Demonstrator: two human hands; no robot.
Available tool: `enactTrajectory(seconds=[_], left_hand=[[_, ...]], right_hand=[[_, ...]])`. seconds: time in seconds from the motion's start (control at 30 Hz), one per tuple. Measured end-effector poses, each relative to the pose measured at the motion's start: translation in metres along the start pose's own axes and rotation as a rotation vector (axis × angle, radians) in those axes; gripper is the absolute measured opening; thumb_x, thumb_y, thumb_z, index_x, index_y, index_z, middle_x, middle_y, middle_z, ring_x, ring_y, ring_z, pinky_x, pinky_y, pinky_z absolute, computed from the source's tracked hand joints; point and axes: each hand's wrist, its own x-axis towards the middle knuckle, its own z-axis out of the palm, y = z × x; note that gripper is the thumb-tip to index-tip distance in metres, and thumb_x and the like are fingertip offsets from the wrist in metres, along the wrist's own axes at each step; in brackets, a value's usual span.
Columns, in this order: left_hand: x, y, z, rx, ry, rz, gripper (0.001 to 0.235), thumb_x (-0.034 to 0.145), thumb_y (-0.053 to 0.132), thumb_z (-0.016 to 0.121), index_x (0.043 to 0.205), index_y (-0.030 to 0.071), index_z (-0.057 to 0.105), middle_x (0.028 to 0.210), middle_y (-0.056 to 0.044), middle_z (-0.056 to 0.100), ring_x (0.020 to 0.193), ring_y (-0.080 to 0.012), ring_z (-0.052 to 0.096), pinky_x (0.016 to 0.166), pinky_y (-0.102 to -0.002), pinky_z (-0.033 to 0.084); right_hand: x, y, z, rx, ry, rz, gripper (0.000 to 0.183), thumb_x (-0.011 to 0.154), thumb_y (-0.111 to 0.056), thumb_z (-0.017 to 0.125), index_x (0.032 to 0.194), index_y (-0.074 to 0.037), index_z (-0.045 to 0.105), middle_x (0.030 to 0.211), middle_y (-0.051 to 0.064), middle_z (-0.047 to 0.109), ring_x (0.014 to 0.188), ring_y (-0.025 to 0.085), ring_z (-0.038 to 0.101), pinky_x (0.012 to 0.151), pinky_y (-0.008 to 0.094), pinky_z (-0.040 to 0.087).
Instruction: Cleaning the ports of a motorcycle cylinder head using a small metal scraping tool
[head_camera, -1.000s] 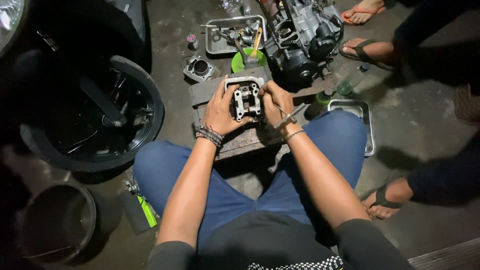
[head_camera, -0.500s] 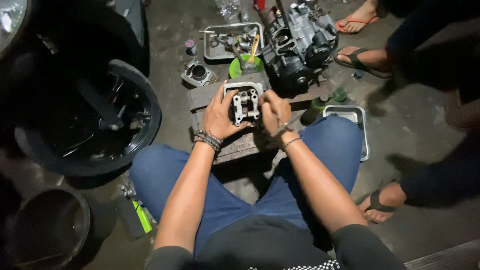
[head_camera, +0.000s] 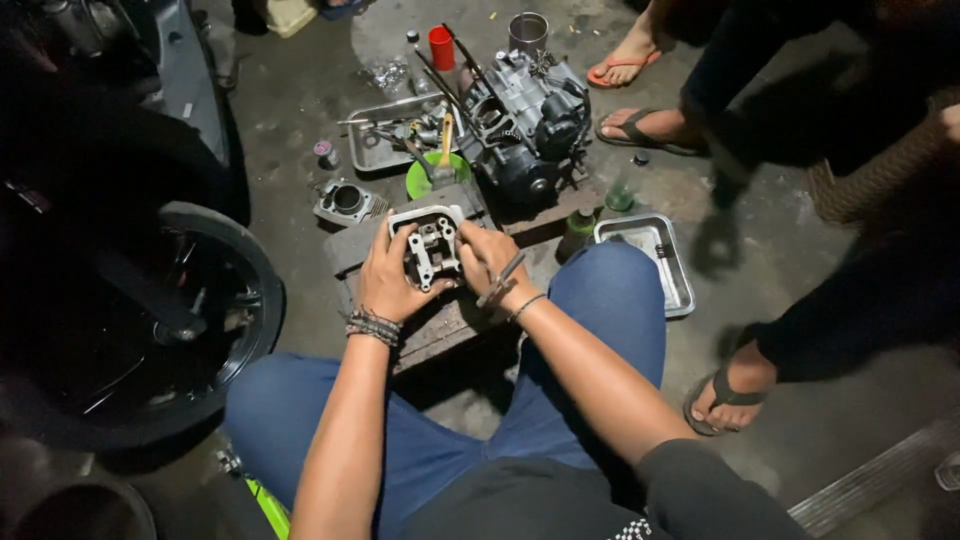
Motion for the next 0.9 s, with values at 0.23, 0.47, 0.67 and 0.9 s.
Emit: enactTrajectory(seconds=[0.23, 0.47, 0.67, 0.9], left_hand=[[0.002, 0.002, -0.001, -0.015, 0.006, -0.022, 0.1, 0.056, 0.056, 0.094, 0.138, 0.015, 0.055, 0.151, -0.028, 0.043, 0.127, -0.0505, 0.055, 0.1, -0.055, 0.049], [0.0, 0.003, -0.002, -0.014, -0.009, -0.033, 0.101, 0.053, 0.052, 0.094, 0.138, 0.014, 0.054, 0.151, -0.028, 0.042, 0.127, -0.0511, 0.055, 0.101, -0.055, 0.049], [0.001, -0.002, 0.005, -0.031, -0.007, -0.031, 0.101, 0.051, 0.044, 0.095, 0.138, 0.014, 0.054, 0.151, -0.029, 0.042, 0.128, -0.0521, 0.053, 0.102, -0.056, 0.048], [-0.003, -0.001, 0.003, -0.025, 0.002, -0.051, 0.1, 0.059, 0.055, 0.093, 0.141, 0.014, 0.052, 0.149, -0.032, 0.042, 0.125, -0.054, 0.055, 0.1, -0.059, 0.049]], right_hand=[[-0.004, 0.011, -0.003, 0.007, -0.028, 0.08, 0.014, 0.087, -0.016, 0.048, 0.077, -0.012, 0.058, 0.063, 0.013, 0.064, 0.068, 0.04, 0.067, 0.066, 0.045, 0.054], [0.003, 0.004, -0.001, 0.011, -0.011, 0.031, 0.012, 0.086, -0.016, 0.049, 0.081, -0.014, 0.059, 0.065, 0.018, 0.062, 0.069, 0.045, 0.064, 0.065, 0.049, 0.053], [-0.013, -0.007, -0.013, -0.012, -0.071, -0.047, 0.012, 0.087, -0.014, 0.047, 0.078, -0.012, 0.055, 0.062, 0.018, 0.059, 0.063, 0.042, 0.063, 0.06, 0.044, 0.053], [-0.015, 0.008, -0.005, -0.07, 0.021, 0.007, 0.014, 0.088, -0.018, 0.049, 0.086, -0.016, 0.063, 0.069, 0.017, 0.067, 0.076, 0.042, 0.07, 0.07, 0.047, 0.055]])
